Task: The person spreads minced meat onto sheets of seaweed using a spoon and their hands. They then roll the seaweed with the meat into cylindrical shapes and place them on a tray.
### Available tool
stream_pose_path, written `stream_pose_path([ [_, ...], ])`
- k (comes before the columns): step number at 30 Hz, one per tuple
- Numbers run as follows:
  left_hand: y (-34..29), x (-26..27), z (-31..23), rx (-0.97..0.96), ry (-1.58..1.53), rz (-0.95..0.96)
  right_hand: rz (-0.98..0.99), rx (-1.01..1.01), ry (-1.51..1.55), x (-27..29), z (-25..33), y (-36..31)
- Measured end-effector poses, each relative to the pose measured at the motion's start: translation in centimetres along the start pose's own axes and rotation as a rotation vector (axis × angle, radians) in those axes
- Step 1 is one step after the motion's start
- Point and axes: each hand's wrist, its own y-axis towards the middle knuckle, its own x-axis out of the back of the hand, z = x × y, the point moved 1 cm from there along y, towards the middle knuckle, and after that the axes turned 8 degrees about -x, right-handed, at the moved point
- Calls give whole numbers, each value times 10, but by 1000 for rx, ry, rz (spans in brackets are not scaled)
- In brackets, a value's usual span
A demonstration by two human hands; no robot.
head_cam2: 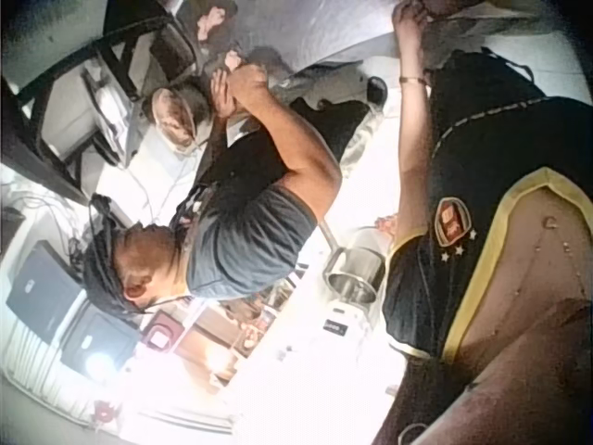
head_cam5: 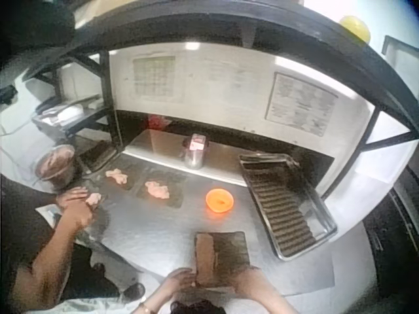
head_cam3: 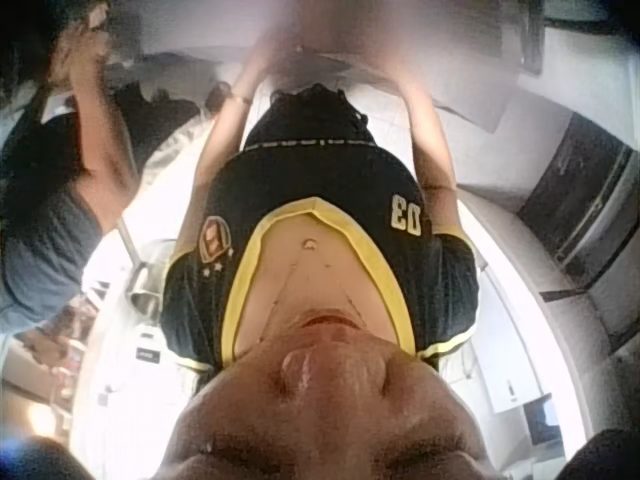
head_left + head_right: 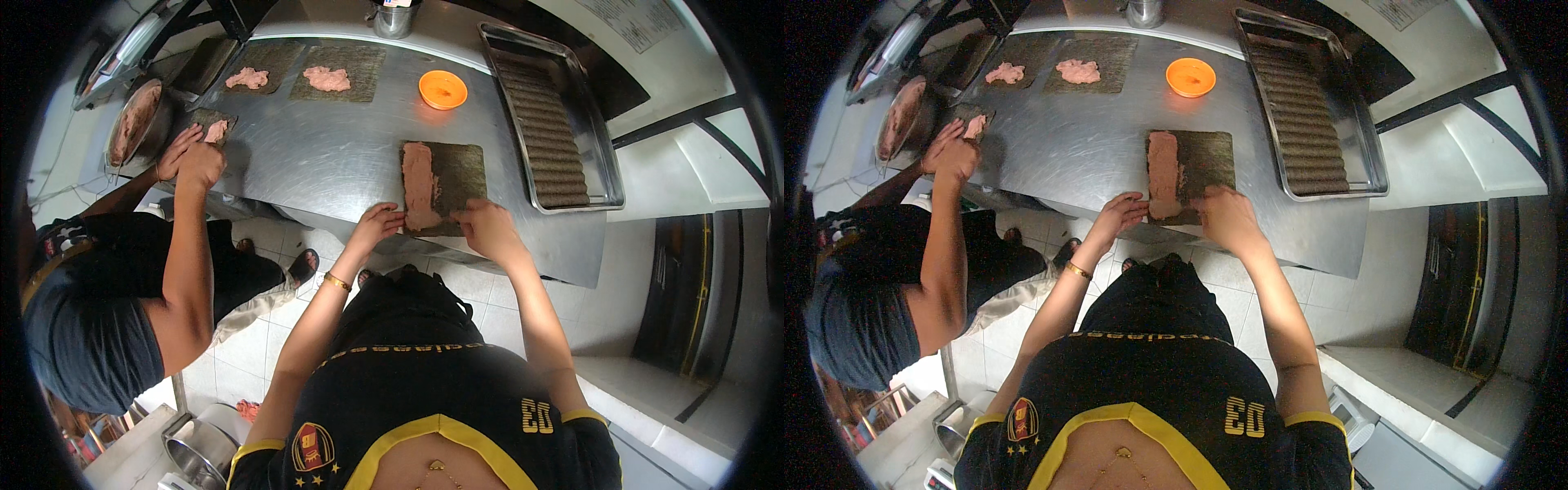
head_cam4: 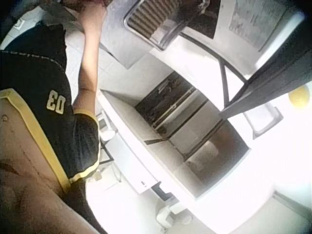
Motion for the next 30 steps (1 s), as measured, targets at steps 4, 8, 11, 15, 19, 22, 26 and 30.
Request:
stream_pose_path([
  [4,1,0,1,6,-3,-3,-168,4,-86,-10,2,24],
  [8,-1,1,1,4,18,1,-5,-2,-185,-18,3,22],
  [11,-4,2,3,-13,71,17,-59,50,-162,-4,-7,4],
  [15,-6,0,6,-38,91,25,-161,171,-197,-6,-6,-4],
  [19,-6,-2,7,-74,169,43,-210,183,-251,-21,-2,4],
  [22,-6,-2,10,-125,208,45,-156,33,-246,-18,-5,0],
  [26,-1,-3,16,-188,245,28,-108,-86,-248,-7,-2,-13],
  [30,3,-3,22,-166,256,-6,-58,-144,-151,-11,13,-18],
])
